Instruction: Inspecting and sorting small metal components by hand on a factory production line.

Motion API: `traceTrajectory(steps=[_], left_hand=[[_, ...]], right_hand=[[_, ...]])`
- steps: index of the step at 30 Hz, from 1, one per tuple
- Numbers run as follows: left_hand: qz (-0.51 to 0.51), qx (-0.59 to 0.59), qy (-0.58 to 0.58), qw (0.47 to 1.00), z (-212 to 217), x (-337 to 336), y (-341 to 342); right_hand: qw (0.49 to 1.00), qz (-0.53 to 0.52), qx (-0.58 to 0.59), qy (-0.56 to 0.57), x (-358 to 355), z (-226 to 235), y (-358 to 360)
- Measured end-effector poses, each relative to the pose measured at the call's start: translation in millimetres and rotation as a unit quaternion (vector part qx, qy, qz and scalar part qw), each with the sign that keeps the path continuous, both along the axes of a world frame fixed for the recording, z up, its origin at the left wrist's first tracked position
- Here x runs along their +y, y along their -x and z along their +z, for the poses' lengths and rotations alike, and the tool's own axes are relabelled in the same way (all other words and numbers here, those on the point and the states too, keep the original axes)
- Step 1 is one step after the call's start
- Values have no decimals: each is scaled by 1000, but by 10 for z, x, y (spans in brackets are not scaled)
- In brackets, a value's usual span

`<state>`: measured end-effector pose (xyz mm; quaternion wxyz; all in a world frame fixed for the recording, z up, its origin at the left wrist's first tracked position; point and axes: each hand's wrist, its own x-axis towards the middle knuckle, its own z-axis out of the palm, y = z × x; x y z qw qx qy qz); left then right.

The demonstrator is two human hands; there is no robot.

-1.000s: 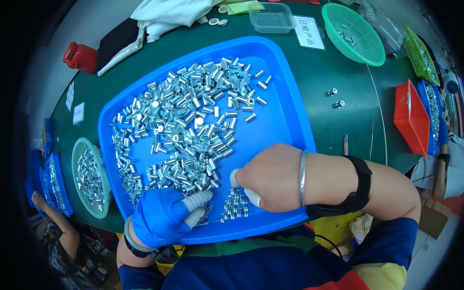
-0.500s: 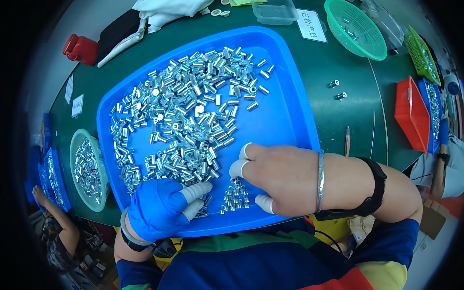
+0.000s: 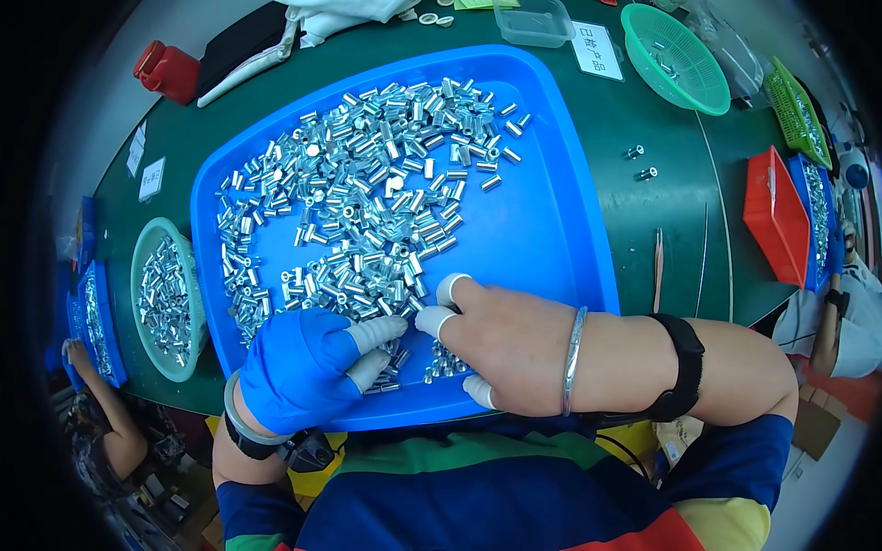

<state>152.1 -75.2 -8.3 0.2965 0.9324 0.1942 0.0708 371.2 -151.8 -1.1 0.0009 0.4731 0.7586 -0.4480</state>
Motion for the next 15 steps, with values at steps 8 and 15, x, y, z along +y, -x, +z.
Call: traceTrajectory(steps=[8,15], left_hand=[[7,-11,-10,1000,-22,-12,40],[24,-21,-17,999,2,-5,46]], right_hand=[[999,2,2,-35,1,-8,103],[996,-26,-9,-79,-30,-32,200]])
